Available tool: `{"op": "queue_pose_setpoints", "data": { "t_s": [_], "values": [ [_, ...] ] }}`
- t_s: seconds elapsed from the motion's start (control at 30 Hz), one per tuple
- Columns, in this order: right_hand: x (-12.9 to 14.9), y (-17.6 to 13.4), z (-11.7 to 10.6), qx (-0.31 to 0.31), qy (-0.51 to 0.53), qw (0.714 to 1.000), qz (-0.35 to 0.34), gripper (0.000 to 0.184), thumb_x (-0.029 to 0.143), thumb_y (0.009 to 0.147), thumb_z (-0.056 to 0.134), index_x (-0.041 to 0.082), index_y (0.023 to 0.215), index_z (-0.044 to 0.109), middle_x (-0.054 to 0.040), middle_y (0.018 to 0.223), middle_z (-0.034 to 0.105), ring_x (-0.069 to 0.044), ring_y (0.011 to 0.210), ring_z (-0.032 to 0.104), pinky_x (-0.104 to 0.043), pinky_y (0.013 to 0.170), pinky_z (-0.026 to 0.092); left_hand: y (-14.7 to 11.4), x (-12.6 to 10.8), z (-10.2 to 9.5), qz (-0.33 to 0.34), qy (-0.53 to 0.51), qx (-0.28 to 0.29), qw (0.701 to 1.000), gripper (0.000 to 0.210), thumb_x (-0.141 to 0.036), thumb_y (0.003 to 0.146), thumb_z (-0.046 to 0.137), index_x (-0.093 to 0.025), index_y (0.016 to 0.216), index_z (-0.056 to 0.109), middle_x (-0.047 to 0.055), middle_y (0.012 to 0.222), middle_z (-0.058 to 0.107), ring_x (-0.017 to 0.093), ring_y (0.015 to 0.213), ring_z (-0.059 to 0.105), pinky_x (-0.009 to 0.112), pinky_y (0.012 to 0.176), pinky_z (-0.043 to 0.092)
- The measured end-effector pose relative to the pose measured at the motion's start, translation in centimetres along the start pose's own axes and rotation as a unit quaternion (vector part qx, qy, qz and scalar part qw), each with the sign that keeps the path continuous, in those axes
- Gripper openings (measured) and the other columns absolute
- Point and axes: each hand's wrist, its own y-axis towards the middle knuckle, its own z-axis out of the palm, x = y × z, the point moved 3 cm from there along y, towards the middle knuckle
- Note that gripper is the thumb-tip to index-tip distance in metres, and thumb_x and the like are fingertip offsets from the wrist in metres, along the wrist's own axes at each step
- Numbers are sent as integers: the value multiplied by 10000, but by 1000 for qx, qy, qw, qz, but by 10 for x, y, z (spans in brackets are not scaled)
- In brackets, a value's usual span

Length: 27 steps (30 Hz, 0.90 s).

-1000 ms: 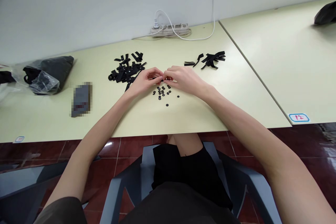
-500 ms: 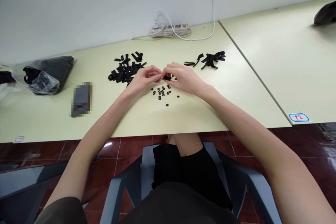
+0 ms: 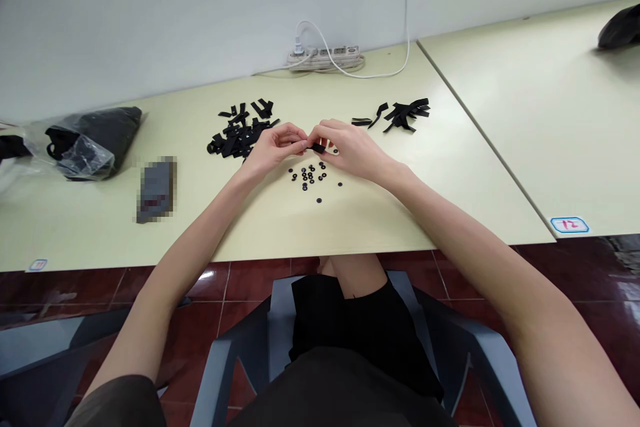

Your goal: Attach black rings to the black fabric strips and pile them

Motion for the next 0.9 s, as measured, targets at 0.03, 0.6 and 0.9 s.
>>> {"op": "queue_pose_setpoints", "data": {
  "t_s": [0.03, 0.6, 0.9],
  "values": [
    [1, 0, 0, 1, 1, 1000, 0, 133, 321, 1077, 655, 276, 1133, 767, -78, 1127, 803, -269, 966, 703, -433, 880, 539, 0, 0, 0, 2, -1, -1, 1000, 368, -518, 902, 964, -218, 1051, 810, 71, 1094, 835, 204, 1026, 773, 416, 1022, 609],
    [0, 1, 0, -4, 14, 1000, 25, 168, 406, 1093, 663, 277, 1109, 769, -76, 1083, 817, -268, 958, 745, -441, 892, 564, 0, -1, 0, 5, 18, 5, 1000, 271, -429, 939, 907, -232, 1102, 815, 77, 1208, 828, 197, 1054, 774, 344, 890, 618],
    [0, 2, 1, -20, 30, 999, 22, 193, 424, 1109, 656, 279, 1094, 782, -72, 1076, 821, -254, 933, 739, -448, 888, 575, 1, 0, 0, -1, 10, 12, 1000, 292, -413, 903, 931, -233, 1095, 805, 77, 1208, 823, 202, 1060, 779, 353, 902, 632]
  ]
}}
